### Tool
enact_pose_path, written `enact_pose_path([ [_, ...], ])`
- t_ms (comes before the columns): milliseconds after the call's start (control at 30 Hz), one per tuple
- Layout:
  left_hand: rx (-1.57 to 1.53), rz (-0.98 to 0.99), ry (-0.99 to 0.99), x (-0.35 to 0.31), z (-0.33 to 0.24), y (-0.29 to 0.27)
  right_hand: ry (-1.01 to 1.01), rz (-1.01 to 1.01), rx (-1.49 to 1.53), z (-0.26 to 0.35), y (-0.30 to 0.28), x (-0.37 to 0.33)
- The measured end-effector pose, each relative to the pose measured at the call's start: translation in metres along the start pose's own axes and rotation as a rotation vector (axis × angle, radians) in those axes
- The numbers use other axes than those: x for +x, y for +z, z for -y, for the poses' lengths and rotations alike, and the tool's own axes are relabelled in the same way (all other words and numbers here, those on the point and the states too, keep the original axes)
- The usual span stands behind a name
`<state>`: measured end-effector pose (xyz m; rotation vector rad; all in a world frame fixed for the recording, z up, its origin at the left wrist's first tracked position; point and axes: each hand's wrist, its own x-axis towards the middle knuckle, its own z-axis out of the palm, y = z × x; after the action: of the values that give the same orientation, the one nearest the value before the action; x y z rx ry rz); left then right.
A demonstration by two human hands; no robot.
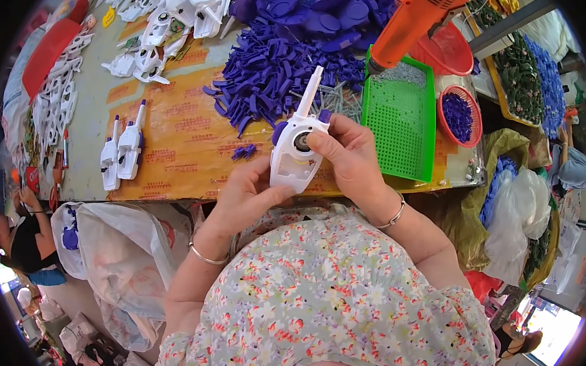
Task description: The person assembles small handheld plastic devices by fitting internal gears, springs, and decorative plastic pieces into plastic housings, securing the parts with adhesive from a hot glue gun.
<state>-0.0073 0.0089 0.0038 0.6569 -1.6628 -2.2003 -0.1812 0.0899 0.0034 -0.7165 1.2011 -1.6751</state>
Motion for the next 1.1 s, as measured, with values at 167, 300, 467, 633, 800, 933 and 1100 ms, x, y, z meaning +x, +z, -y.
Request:
enact_pose_path([
  [167, -0.066, 0.035, -0.053, -0.001, 0.009, -0.004, 0.050, -0.043, 0.014, -0.004, -0.003, 0.001],
  [300, -0.125, 0.069, -0.096, -0.002, 0.005, -0.011, 0.077, -0.006, 0.020, -0.004, -0.005, 0.001],
  [467, -0.006, 0.079, -0.081, -0.008, 0.003, -0.021, 0.101, 0.205, 0.081, 0.006, -0.009, 0.002],
  [633, 0.647, -0.200, 0.350, -0.001, -0.030, -0.023, 0.008, 0.173, 0.003, -0.003, -0.007, 0.000],
  [800, 0.528, -0.179, 0.528, 0.040, -0.054, 0.003, -0.145, 0.168, -0.271, -0.011, -0.001, -0.002],
  [933, 0.303, -0.124, 0.327, 0.046, -0.059, 0.018, -0.309, 0.118, -0.472, 0.000, -0.001, -0.006],
  [1100, 0.401, -0.109, 0.524, 0.048, -0.052, 0.027, -0.400, 0.088, -0.566, 0.003, -0.004, -0.015],
])
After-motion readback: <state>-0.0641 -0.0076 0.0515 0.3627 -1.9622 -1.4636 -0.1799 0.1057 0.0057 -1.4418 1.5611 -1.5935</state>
